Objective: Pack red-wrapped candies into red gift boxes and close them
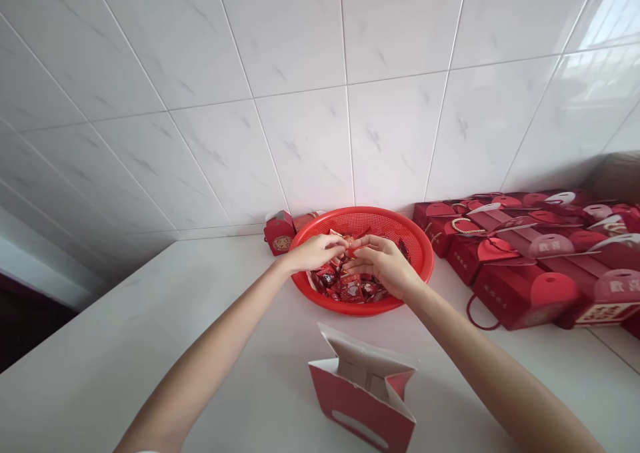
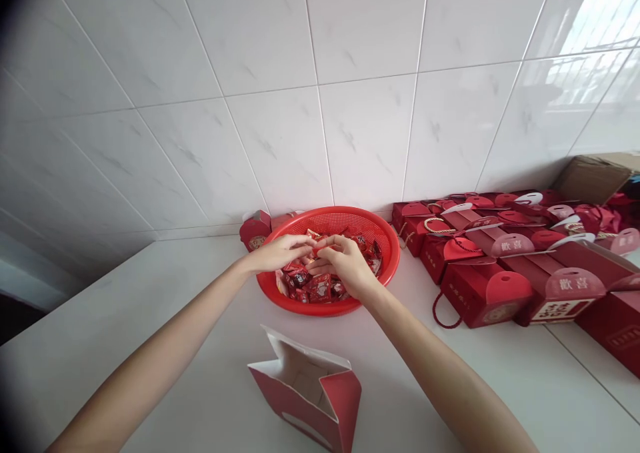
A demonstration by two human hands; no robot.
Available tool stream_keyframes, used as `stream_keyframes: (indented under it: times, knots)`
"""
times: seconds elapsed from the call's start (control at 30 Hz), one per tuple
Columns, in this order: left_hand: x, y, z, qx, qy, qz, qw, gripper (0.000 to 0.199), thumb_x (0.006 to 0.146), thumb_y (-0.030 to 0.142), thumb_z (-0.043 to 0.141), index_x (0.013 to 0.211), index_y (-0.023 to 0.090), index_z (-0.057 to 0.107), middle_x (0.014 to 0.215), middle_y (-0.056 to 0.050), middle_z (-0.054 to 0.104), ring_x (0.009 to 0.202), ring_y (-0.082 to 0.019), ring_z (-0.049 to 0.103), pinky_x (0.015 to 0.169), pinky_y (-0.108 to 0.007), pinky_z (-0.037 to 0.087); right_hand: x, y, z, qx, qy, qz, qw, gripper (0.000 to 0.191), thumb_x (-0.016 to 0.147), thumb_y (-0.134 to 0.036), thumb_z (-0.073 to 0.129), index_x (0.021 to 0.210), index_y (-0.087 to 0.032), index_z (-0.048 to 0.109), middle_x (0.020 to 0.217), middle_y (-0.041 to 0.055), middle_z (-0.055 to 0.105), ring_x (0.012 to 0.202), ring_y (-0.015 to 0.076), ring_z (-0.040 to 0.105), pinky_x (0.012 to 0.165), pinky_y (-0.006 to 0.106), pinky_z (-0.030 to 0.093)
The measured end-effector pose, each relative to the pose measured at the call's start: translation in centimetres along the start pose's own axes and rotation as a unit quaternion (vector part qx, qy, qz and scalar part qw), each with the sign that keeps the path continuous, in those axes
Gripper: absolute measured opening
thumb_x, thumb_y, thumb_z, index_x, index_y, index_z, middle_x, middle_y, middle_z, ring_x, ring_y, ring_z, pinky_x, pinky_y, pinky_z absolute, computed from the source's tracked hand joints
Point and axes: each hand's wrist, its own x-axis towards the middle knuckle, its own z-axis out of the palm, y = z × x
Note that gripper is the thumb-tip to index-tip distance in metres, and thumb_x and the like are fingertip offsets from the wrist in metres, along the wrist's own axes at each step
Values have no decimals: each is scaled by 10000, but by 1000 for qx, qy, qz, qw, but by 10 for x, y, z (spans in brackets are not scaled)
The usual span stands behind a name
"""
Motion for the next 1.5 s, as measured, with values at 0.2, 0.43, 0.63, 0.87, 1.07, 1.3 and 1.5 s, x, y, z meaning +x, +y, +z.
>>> stream_keyframes:
  times: [0.2, 0.43, 0.63, 0.87, 1.07, 1.3, 1.5]
  knots:
    - [7, -9, 11, 144, -156, -33, 977, 248, 568, 419, 830, 606, 222, 685, 563, 28, 628, 581, -157, 560, 579, -252, 408, 4, 1, -2, 58, 15, -11, 998, 118, 761, -132, 727, 767, -164, 614, 668, 18, 693, 663, 175, 736, 743, 313, 617]
    - [17, -4, 20, 153, -187, -46, 969, 256, 526, 377, 838, 532, 210, 644, 541, 13, 625, 517, -158, 537, 536, -269, 399, 3, -2, -5, 75, 61, -28, 995, 112, 782, -136, 698, 752, -171, 596, 661, 23, 688, 651, 185, 729, 702, 313, 598]
    - [20, -21, -15, 98, -70, -19, 992, 314, 715, 406, 713, 941, 191, 745, 753, -11, 710, 712, -190, 629, 618, -252, 434, 2, -2, -3, 48, 105, -3, 993, 78, 776, -147, 648, 784, -190, 584, 722, 24, 721, 616, 170, 700, 591, 268, 543]
    - [31, -46, -17, 83, 24, -24, 996, 309, 744, 484, 687, 802, 182, 720, 824, -25, 726, 801, -214, 645, 679, -274, 454, 3, -3, -4, 34, 120, 8, 992, 56, 770, -179, 632, 769, -202, 581, 722, 20, 730, 621, 166, 682, 602, 265, 515]
    - [43, -56, -6, 125, 24, -62, 990, 246, 680, 436, 771, 748, 203, 730, 774, -19, 718, 780, -207, 651, 648, -258, 458, 3, -2, -4, 33, 120, 13, 992, 114, 732, -216, 687, 751, -207, 575, 724, 20, 727, 615, 169, 673, 599, 271, 506]
    - [40, -51, 1, 144, -21, -48, 988, 381, 626, 270, 798, 1006, 258, 763, 978, 0, 761, 911, -221, 682, 731, -244, 478, 3, -2, -5, 41, 113, 17, 993, 130, 717, -217, 704, 754, -201, 580, 729, 20, 732, 579, 153, 654, 557, 258, 500]
    - [25, -30, -10, 89, 42, 11, 995, 139, 740, 288, 717, 832, 206, 783, 903, -44, 785, 900, -233, 701, 821, -301, 514, 4, 0, -6, 60, 119, 9, 991, 117, 735, -239, 713, 728, -205, 601, 748, 35, 738, 645, 186, 680, 578, 280, 527]
